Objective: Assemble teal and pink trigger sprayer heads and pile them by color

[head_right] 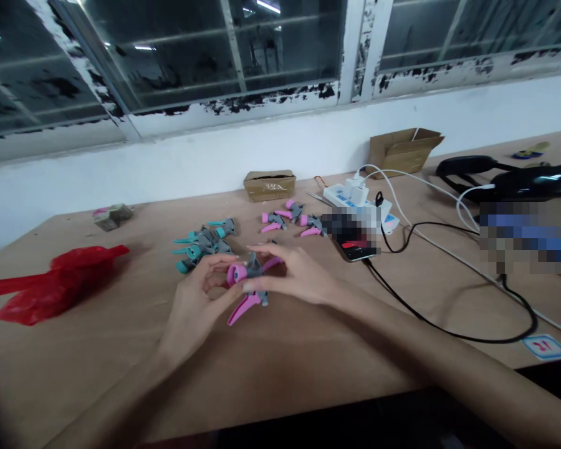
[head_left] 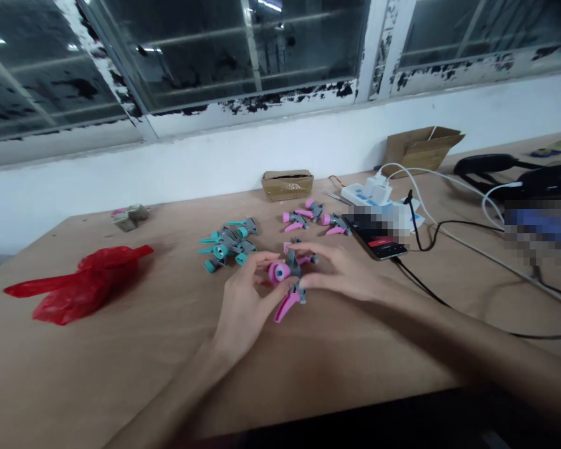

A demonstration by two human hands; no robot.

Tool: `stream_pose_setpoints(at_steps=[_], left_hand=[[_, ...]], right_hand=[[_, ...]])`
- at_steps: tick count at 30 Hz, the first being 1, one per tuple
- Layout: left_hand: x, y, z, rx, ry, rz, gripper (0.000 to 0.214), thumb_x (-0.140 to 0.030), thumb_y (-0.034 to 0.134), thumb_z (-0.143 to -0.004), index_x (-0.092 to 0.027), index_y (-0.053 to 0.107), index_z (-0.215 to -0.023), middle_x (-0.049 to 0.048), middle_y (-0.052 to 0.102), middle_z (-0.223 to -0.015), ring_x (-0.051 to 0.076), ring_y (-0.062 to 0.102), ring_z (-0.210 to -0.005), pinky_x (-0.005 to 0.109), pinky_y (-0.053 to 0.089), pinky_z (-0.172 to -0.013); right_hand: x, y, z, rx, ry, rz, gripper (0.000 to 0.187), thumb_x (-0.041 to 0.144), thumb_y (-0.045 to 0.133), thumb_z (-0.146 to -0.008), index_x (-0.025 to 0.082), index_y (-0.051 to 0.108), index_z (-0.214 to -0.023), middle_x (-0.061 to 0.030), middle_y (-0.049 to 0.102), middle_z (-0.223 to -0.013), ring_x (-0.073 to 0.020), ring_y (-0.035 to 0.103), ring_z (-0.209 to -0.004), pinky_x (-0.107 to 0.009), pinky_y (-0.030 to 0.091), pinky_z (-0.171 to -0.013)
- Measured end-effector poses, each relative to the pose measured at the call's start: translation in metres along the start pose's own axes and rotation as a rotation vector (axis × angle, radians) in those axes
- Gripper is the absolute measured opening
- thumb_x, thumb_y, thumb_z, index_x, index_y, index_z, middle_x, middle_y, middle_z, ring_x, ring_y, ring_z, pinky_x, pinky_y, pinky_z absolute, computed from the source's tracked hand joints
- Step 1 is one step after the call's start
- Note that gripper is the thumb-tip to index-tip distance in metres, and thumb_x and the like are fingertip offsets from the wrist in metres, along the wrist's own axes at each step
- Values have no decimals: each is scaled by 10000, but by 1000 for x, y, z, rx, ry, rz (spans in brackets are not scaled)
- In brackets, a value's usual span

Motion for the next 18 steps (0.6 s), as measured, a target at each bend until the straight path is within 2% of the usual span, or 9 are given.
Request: stream_pose_setpoints(at_steps=[2, 4, 7, 12, 15, 18], left_hand=[[-9, 13, 3, 10, 33, 75, 333, -374, 676, -750, -216, 542, -1010, 36, 646, -994, 184, 642, -848, 324, 523, -758], [-14, 28, 6, 59, 43, 125, 308, -355, 680, -754, -215, 545, -993, 28, 645, -972, 175, 634, -837, 312, 516, -753], [-12, 46, 9, 140, 19, 174, 272, -323, 669, -770, -210, 549, -986, 25, 640, -948, 160, 625, -790, 301, 508, -731], [9, 57, 10, 172, -49, 363, 262, -321, 666, -775, -206, 558, -984, 25, 619, -959, 163, 601, -853, 285, 495, -745], [15, 57, 10, 187, -97, 439, 194, -312, 615, -815, -200, 589, -972, 13, 621, -907, 140, 586, -813, 253, 482, -718], [15, 59, 7, 278, -160, 473, 177, -281, 599, -819, -184, 609, -967, 10, 615, -862, 135, 583, -804, 246, 473, -720]], right_hand=[[-2, -1, 17, 13, 45, -91, 768, 495, 708, -662, 294, 382, -1328, -48, 550, -1277, -244, 544, -1136, -423, 435, -959], [-8, 0, 29, 22, 51, -161, 806, 457, 725, -658, 299, 335, -1345, -59, 527, -1295, -243, 540, -1140, -426, 444, -951], [-15, 1, 36, -5, -13, -168, 677, 393, 715, -695, 287, 407, -1288, -55, 536, -1284, -218, 537, -1142, -393, 451, -948], [-21, -1, 38, -135, -136, -43, 300, 327, 663, -767, 234, 602, -1045, -36, 682, -1032, -181, 620, -978, -363, 489, -868], [-20, -2, 42, -174, -170, 37, 263, 345, 651, -777, 219, 627, -1006, -47, 700, -992, -207, 616, -989, -398, 480, -867], [-19, -3, 46, -167, -180, 64, 276, 360, 647, -780, 220, 623, -1017, -46, 705, -983, -211, 617, -990, -408, 469, -880]])
Point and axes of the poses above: each hand's wrist, its own z-axis away from the middle knuckle, its own y-axis out of the palm, x = y × z, the point moved 7 cm from there along -z, towards the middle knuckle
